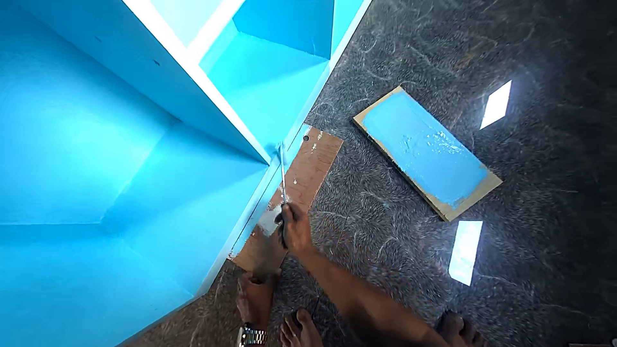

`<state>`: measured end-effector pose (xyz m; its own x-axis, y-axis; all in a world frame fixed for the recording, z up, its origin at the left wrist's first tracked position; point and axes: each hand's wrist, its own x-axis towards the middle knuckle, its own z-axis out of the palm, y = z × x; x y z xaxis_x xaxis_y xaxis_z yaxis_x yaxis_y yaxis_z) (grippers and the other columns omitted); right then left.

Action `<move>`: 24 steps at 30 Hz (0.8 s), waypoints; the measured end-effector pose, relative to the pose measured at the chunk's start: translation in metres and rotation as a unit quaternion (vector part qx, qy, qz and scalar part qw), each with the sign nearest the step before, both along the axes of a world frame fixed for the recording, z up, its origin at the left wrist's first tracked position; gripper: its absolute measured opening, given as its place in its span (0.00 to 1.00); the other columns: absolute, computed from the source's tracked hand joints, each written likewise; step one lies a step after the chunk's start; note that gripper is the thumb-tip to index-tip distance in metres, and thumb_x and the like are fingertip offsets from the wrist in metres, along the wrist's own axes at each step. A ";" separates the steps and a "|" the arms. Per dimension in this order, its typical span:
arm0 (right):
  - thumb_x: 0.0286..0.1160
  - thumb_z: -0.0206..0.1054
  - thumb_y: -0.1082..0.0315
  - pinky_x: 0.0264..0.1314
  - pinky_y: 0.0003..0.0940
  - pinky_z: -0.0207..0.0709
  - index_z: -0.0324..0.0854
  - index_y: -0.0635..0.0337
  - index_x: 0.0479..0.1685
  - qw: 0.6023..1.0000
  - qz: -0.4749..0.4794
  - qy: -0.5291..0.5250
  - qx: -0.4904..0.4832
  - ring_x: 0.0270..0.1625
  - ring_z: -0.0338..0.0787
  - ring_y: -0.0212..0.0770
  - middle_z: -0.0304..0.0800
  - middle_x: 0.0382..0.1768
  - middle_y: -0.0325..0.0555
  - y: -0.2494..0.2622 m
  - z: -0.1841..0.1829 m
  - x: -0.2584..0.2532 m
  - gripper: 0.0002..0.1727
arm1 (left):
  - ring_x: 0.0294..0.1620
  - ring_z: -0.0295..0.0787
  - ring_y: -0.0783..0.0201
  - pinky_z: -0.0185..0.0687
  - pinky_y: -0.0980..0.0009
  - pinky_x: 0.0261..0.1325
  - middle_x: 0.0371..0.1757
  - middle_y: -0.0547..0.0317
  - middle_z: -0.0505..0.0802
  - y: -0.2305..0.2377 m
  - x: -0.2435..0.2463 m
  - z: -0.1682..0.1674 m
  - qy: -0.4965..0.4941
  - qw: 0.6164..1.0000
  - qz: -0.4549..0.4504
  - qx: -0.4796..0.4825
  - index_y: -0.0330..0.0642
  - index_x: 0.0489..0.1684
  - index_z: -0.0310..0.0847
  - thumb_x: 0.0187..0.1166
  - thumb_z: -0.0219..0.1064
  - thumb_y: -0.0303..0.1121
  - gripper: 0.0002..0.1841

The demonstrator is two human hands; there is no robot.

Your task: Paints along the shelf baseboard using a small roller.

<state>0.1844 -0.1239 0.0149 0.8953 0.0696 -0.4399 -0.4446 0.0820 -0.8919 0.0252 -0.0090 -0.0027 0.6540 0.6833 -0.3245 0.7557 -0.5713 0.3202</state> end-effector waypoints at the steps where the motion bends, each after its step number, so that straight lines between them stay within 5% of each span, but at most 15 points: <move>1: 0.96 0.47 0.61 0.19 0.34 0.81 0.80 0.66 0.63 1.000 0.002 0.006 0.007 0.16 0.82 0.37 0.91 0.33 0.46 0.000 0.000 -0.006 0.21 | 0.49 0.91 0.38 0.84 0.36 0.53 0.46 0.37 0.93 -0.002 0.003 0.000 -0.003 1.000 -0.002 0.001 0.30 0.58 0.82 0.48 0.91 0.57 0.44; 8: 0.98 0.46 0.56 0.19 0.36 0.82 0.79 0.63 0.61 0.998 -0.046 0.030 -0.007 0.16 0.83 0.40 0.91 0.32 0.50 -0.025 0.000 0.089 0.22 | 0.54 0.92 0.37 0.84 0.37 0.59 0.52 0.36 0.93 -0.013 0.034 0.000 0.019 1.000 -0.016 -0.009 0.31 0.63 0.81 0.51 0.90 0.58 0.46; 14: 0.97 0.47 0.60 0.15 0.32 0.80 0.81 0.67 0.61 0.999 -0.030 0.028 0.014 0.14 0.80 0.36 0.90 0.32 0.48 -0.012 0.001 0.034 0.21 | 0.51 0.92 0.37 0.85 0.35 0.56 0.49 0.35 0.93 -0.021 0.048 -0.002 0.001 0.999 -0.033 -0.004 0.30 0.60 0.82 0.49 0.89 0.60 0.46; 18: 0.97 0.46 0.59 0.23 0.36 0.83 0.81 0.65 0.62 1.000 -0.021 -0.001 -0.016 0.19 0.84 0.38 0.92 0.36 0.50 -0.032 -0.012 0.080 0.21 | 0.47 0.93 0.36 0.85 0.35 0.51 0.45 0.35 0.93 -0.025 0.055 -0.005 -0.010 0.999 -0.052 0.008 0.29 0.59 0.81 0.50 0.89 0.59 0.45; 21: 0.98 0.43 0.53 0.18 0.36 0.80 0.77 0.61 0.68 0.999 -0.045 0.004 -0.009 0.16 0.81 0.38 0.91 0.36 0.48 -0.051 -0.015 0.129 0.24 | 0.48 0.93 0.38 0.85 0.36 0.52 0.46 0.37 0.93 -0.027 0.063 -0.006 0.006 0.998 -0.056 0.006 0.31 0.61 0.80 0.51 0.88 0.62 0.46; 24: 0.98 0.42 0.51 0.16 0.36 0.80 0.77 0.59 0.67 0.998 -0.062 0.008 0.014 0.15 0.80 0.39 0.90 0.34 0.48 -0.047 -0.013 0.123 0.25 | 0.47 0.93 0.38 0.86 0.36 0.51 0.45 0.37 0.93 -0.029 0.064 -0.004 0.012 0.999 -0.050 0.005 0.31 0.62 0.80 0.50 0.88 0.61 0.47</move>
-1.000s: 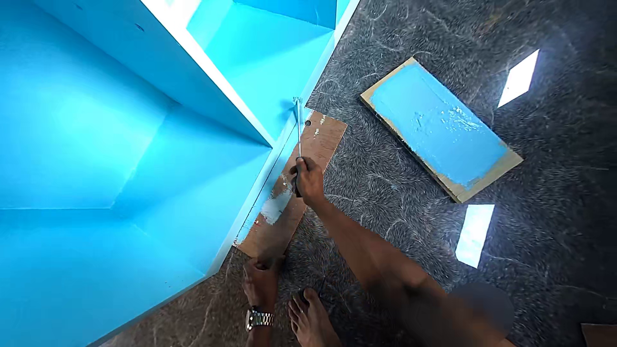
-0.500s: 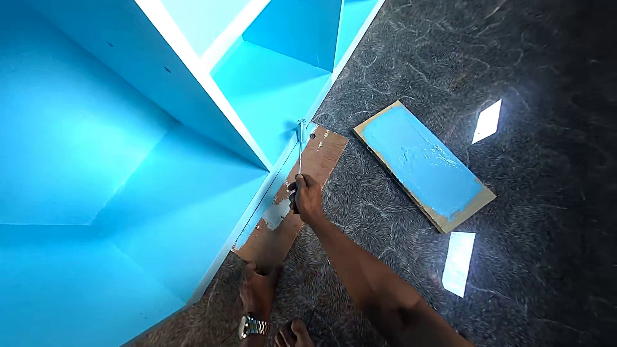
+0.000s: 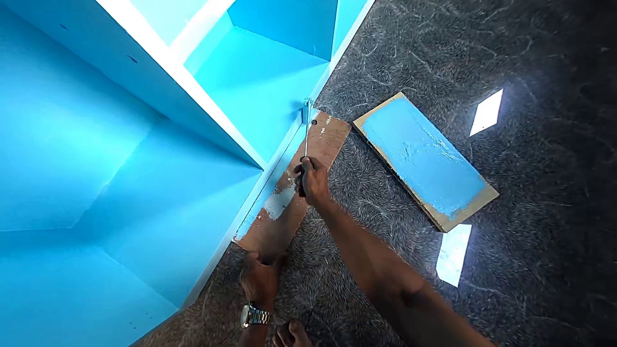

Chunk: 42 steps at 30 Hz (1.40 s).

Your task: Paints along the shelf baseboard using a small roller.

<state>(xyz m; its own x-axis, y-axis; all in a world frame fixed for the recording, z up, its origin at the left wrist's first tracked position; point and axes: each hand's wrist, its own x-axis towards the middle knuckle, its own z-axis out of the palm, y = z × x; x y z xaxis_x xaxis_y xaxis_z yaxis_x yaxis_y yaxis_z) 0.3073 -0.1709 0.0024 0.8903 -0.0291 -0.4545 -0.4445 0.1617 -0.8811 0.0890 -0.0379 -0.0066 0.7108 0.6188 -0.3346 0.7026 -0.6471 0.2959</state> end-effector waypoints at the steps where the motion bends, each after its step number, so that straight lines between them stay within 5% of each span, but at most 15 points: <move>1: 0.98 0.42 0.52 0.17 0.36 0.81 0.77 0.60 0.66 1.000 0.009 -0.003 0.000 0.15 0.81 0.40 0.90 0.35 0.49 0.005 0.001 -0.015 0.24 | 0.46 0.93 0.37 0.86 0.36 0.50 0.44 0.37 0.93 0.000 -0.001 0.000 -0.011 1.000 -0.002 0.002 0.30 0.62 0.79 0.49 0.89 0.61 0.48; 5: 0.97 0.47 0.60 0.19 0.33 0.81 0.81 0.65 0.63 1.000 0.021 0.000 -0.012 0.16 0.82 0.37 0.91 0.32 0.48 0.019 0.000 -0.049 0.20 | 0.39 0.93 0.38 0.86 0.36 0.43 0.37 0.39 0.93 0.000 -0.003 -0.003 -0.052 0.998 -0.012 0.016 0.29 0.57 0.81 0.48 0.90 0.59 0.46; 7: 0.97 0.46 0.60 0.25 0.37 0.83 0.79 0.64 0.66 0.997 0.043 -0.027 -0.050 0.20 0.84 0.39 0.92 0.36 0.49 0.007 -0.005 -0.025 0.21 | 0.37 0.92 0.40 0.85 0.38 0.43 0.35 0.41 0.92 0.001 -0.004 -0.005 -0.051 0.999 -0.012 0.014 0.30 0.57 0.81 0.48 0.89 0.60 0.45; 12: 0.98 0.44 0.54 0.13 0.34 0.77 0.78 0.61 0.64 0.999 -0.036 0.007 -0.013 0.14 0.80 0.39 0.90 0.33 0.48 -0.012 0.006 0.048 0.23 | 0.41 0.91 0.42 0.85 0.39 0.47 0.39 0.41 0.92 0.003 -0.001 -0.004 -0.020 1.000 -0.005 -0.006 0.30 0.59 0.80 0.49 0.89 0.61 0.47; 14: 0.97 0.42 0.50 0.16 0.38 0.79 0.77 0.58 0.65 1.000 0.003 -0.012 -0.024 0.15 0.81 0.41 0.90 0.34 0.49 -0.006 0.006 0.016 0.24 | 0.42 0.92 0.42 0.86 0.38 0.48 0.40 0.41 0.93 0.003 -0.001 -0.006 -0.025 1.000 -0.004 -0.006 0.30 0.59 0.80 0.48 0.89 0.63 0.47; 20: 0.95 0.48 0.62 0.20 0.34 0.81 0.81 0.67 0.64 0.997 0.070 -0.015 -0.013 0.17 0.81 0.36 0.89 0.33 0.45 0.035 0.005 -0.115 0.20 | 0.40 0.93 0.42 0.86 0.38 0.47 0.39 0.41 0.93 0.003 -0.004 -0.005 -0.039 0.999 -0.021 0.001 0.30 0.56 0.81 0.51 0.89 0.58 0.43; 24: 0.97 0.47 0.61 0.27 0.40 0.86 0.81 0.67 0.59 0.993 0.075 -0.044 -0.082 0.22 0.87 0.41 0.92 0.35 0.50 0.020 0.005 -0.052 0.20 | 0.40 0.93 0.42 0.87 0.38 0.46 0.39 0.41 0.93 0.003 -0.004 -0.004 -0.038 0.999 -0.020 -0.003 0.30 0.56 0.81 0.50 0.88 0.61 0.45; 29: 0.97 0.45 0.56 0.14 0.33 0.78 0.79 0.64 0.59 0.999 -0.046 0.016 -0.009 0.13 0.80 0.37 0.90 0.32 0.49 -0.006 0.017 0.054 0.22 | 0.44 0.93 0.42 0.87 0.38 0.49 0.43 0.40 0.93 0.003 -0.001 -0.001 -0.018 1.000 -0.015 -0.004 0.31 0.59 0.80 0.49 0.87 0.64 0.48; 31: 0.97 0.45 0.55 0.13 0.33 0.77 0.78 0.63 0.61 0.999 -0.041 0.014 0.007 0.13 0.79 0.37 0.89 0.32 0.48 -0.002 0.020 0.035 0.22 | 0.42 0.93 0.42 0.87 0.39 0.48 0.41 0.40 0.93 0.003 -0.002 -0.003 -0.031 0.999 -0.020 -0.002 0.30 0.58 0.80 0.49 0.87 0.64 0.47; 35: 0.97 0.46 0.56 0.18 0.38 0.83 0.79 0.63 0.64 0.999 0.046 0.003 0.014 0.16 0.83 0.42 0.91 0.34 0.50 0.027 0.021 -0.085 0.22 | 0.44 0.94 0.43 0.87 0.39 0.50 0.43 0.41 0.94 0.005 -0.003 -0.004 -0.026 0.999 -0.021 0.001 0.31 0.57 0.82 0.53 0.86 0.62 0.44; 39: 0.96 0.47 0.64 0.16 0.31 0.79 0.80 0.68 0.63 0.996 0.060 0.022 0.058 0.14 0.79 0.35 0.89 0.31 0.46 0.049 0.027 -0.148 0.20 | 0.45 0.93 0.38 0.87 0.38 0.49 0.48 0.33 0.92 0.003 -0.003 0.000 -0.023 0.998 -0.056 0.028 0.25 0.56 0.81 0.68 0.78 0.41 0.27; 42: 0.96 0.48 0.61 0.21 0.36 0.83 0.81 0.67 0.60 0.998 0.068 -0.005 -0.007 0.18 0.83 0.38 0.90 0.30 0.48 0.035 0.019 -0.107 0.20 | 0.47 0.93 0.42 0.87 0.39 0.53 0.47 0.39 0.94 0.003 0.000 0.002 -0.007 1.000 -0.018 -0.009 0.30 0.60 0.81 0.57 0.85 0.60 0.42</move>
<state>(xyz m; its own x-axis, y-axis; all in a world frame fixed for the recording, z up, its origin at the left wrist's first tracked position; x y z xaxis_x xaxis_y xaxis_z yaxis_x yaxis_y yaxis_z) 0.2006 -0.1358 0.0211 0.8911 0.0854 -0.4457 -0.4523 0.0884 -0.8875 0.0891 -0.0350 -0.0051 0.7374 0.5865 -0.3350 0.6744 -0.6662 0.3184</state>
